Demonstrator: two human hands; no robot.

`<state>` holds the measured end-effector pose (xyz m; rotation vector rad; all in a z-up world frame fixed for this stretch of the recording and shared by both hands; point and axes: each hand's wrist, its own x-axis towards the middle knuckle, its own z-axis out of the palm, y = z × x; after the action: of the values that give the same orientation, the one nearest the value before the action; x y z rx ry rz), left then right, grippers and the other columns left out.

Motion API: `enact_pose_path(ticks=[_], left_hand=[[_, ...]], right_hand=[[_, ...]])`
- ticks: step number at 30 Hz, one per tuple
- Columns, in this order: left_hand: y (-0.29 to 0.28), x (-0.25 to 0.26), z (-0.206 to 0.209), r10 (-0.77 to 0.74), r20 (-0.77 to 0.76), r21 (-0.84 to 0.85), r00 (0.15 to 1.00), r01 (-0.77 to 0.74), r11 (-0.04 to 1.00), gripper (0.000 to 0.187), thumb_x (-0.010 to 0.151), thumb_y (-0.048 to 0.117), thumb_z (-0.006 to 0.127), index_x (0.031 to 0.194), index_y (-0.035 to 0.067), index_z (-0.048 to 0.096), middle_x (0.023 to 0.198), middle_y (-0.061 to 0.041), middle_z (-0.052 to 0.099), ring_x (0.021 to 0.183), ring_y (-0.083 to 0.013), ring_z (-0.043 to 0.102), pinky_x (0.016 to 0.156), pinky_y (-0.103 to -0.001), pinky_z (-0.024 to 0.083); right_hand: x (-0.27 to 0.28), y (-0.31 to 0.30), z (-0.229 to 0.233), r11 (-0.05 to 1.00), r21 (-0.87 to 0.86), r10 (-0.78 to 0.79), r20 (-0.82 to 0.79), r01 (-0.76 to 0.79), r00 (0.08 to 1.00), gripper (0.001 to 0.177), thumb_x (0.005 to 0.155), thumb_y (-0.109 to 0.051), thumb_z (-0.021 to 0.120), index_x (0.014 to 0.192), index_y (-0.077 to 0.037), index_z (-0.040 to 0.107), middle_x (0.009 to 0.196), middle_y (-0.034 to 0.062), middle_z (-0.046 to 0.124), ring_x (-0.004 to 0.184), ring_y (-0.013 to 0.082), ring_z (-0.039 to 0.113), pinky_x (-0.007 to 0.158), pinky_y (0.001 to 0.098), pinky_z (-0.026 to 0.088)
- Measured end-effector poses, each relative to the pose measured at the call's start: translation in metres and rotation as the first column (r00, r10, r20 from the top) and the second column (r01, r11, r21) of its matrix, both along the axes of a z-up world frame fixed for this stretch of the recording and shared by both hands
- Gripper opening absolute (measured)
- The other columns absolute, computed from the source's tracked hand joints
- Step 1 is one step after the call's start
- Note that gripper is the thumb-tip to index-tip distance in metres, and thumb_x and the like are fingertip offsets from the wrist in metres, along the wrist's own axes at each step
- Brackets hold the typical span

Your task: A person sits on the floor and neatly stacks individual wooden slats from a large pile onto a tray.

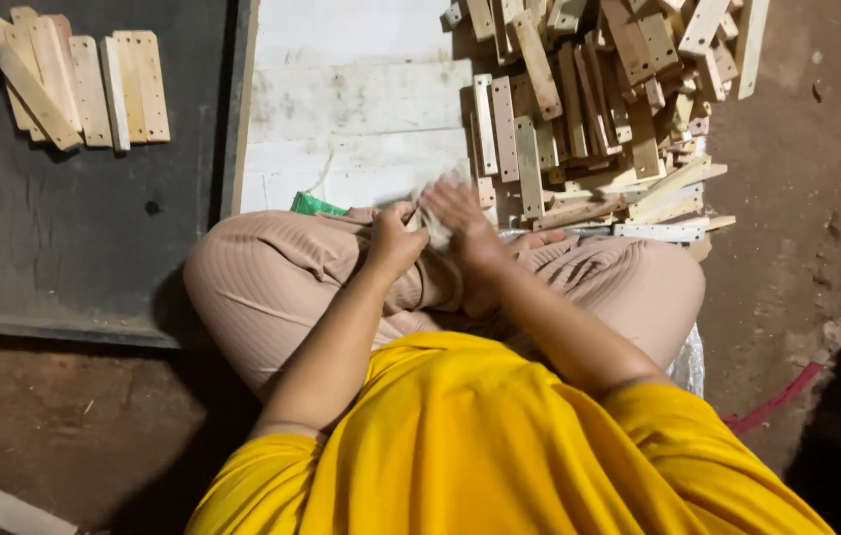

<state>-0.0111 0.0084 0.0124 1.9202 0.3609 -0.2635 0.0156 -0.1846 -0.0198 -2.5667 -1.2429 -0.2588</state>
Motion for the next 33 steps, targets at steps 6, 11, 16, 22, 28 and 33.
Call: enact_pose_path(ticks=[6, 11, 16, 22, 28, 33], left_hand=[[-0.011, 0.000, -0.020, 0.041, -0.015, -0.159, 0.999, -0.043, 0.986, 0.046, 0.068, 0.017, 0.084, 0.111, 0.003, 0.075, 0.083, -0.015, 0.076, 0.070, -0.0249, 0.076, 0.063, -0.032, 0.058], [-0.001, 0.000, -0.018, 0.051, -0.023, -0.290, 0.998, -0.055, 0.956, 0.036, 0.071, 0.012, 0.077, 0.105, 0.002, 0.073, 0.066, -0.007, 0.068, 0.048, -0.0138, 0.065, 0.045, -0.024, 0.051], [-0.007, -0.008, -0.034, 0.040, 0.095, -0.267, 0.995, -0.014, 0.964, 0.043, 0.072, 0.018, 0.079, 0.112, 0.004, 0.075, 0.082, -0.013, 0.074, 0.062, -0.0186, 0.071, 0.060, -0.033, 0.057], [0.003, -0.007, -0.020, -0.043, 0.552, 0.255, 0.833, -0.119, 0.960, 0.010, 0.078, 0.000, 0.067, 0.083, 0.003, 0.059, 0.077, -0.013, 0.053, 0.075, -0.0394, 0.064, 0.076, -0.040, 0.053], [0.000, -0.006, -0.010, -0.199, 0.615, 0.405, 0.763, -0.089, 0.910, 0.019, 0.078, 0.003, 0.066, 0.086, 0.011, 0.052, 0.085, -0.006, 0.052, 0.077, -0.0313, 0.066, 0.071, -0.042, 0.056], [0.017, -0.010, 0.000, -0.300, 0.519, 0.437, 0.800, 0.053, 0.898, 0.044, 0.061, -0.010, 0.076, 0.094, 0.006, 0.051, 0.094, -0.012, 0.051, 0.083, -0.0399, 0.066, 0.076, -0.048, 0.059]], right_hand=[[0.031, -0.003, -0.013, 0.880, 0.450, -0.127, -0.085, 0.152, 0.988, 0.080, 0.077, 0.019, 0.047, 0.149, -0.013, 0.058, 0.150, 0.0131, 0.057, 0.145, 0.0384, 0.042, 0.121, 0.0529, 0.026], [-0.001, 0.019, 0.008, 0.886, 0.426, -0.122, -0.164, 0.181, 0.979, 0.098, 0.064, 0.023, 0.043, 0.154, -0.015, 0.050, 0.154, 0.0154, 0.051, 0.147, 0.0428, 0.035, 0.122, 0.0585, 0.021], [0.021, 0.000, -0.012, 0.893, 0.425, -0.087, -0.153, 0.145, 0.984, 0.099, 0.061, 0.025, 0.049, 0.153, -0.012, 0.053, 0.154, 0.0140, 0.053, 0.147, 0.0415, 0.037, 0.121, 0.0566, 0.020], [-0.015, 0.039, 0.021, 0.874, 0.471, -0.058, -0.149, 0.123, 0.987, 0.075, 0.073, 0.012, 0.053, 0.142, -0.014, 0.064, 0.147, 0.0084, 0.060, 0.144, 0.0316, 0.046, 0.125, 0.0484, 0.020], [0.015, 0.015, 0.001, 0.870, 0.396, -0.234, -0.192, 0.293, 0.953, 0.084, 0.068, 0.024, 0.046, 0.143, -0.010, 0.063, 0.147, 0.0136, 0.059, 0.144, 0.0353, 0.041, 0.123, 0.0546, 0.017], [-0.008, 0.046, 0.019, 0.860, 0.495, -0.033, -0.189, 0.124, 0.981, 0.056, 0.088, 0.005, 0.058, 0.141, -0.011, 0.064, 0.145, 0.0094, 0.063, 0.143, 0.0325, 0.049, 0.125, 0.0495, 0.020]])
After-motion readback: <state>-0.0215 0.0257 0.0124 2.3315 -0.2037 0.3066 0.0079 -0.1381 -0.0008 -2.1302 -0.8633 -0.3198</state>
